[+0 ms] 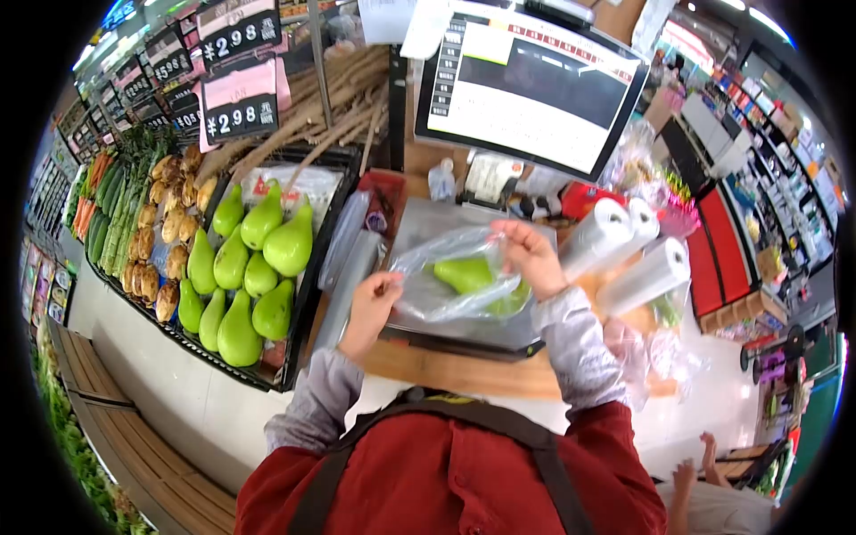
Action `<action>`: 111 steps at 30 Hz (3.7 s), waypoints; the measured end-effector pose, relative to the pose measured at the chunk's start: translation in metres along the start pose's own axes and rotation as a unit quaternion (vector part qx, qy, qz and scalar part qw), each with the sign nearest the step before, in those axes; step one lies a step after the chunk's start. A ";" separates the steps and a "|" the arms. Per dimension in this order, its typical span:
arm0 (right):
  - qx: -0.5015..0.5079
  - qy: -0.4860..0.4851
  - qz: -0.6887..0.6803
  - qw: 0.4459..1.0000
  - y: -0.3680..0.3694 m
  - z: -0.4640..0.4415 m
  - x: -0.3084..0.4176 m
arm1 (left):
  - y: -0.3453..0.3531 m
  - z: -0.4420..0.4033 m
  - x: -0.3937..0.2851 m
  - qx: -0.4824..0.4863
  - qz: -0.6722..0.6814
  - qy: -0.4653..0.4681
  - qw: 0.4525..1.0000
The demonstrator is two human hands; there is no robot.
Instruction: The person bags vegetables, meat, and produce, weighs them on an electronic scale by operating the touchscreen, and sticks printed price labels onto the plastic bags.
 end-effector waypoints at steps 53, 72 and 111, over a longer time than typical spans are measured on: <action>-0.275 0.055 0.267 0.922 -0.163 0.186 -0.106 | 0.052 0.063 -0.099 0.022 -0.211 0.474 0.855; -0.325 -0.013 0.546 0.772 -0.106 0.186 -0.137 | 0.113 0.052 -0.084 0.040 -0.338 0.384 0.858; -0.071 -0.217 0.418 0.879 0.044 0.066 0.020 | 0.066 -0.031 -0.049 0.073 -0.130 0.193 0.970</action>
Point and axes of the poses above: each hand's wrist, its own z-axis away from the middle knuckle, its own y-axis out of the palm, x = y × z, the point moved 8 cm from there along -z, towards the middle knuckle, and after that the axes turned 13 degrees about -x, right-handed, at the moved point
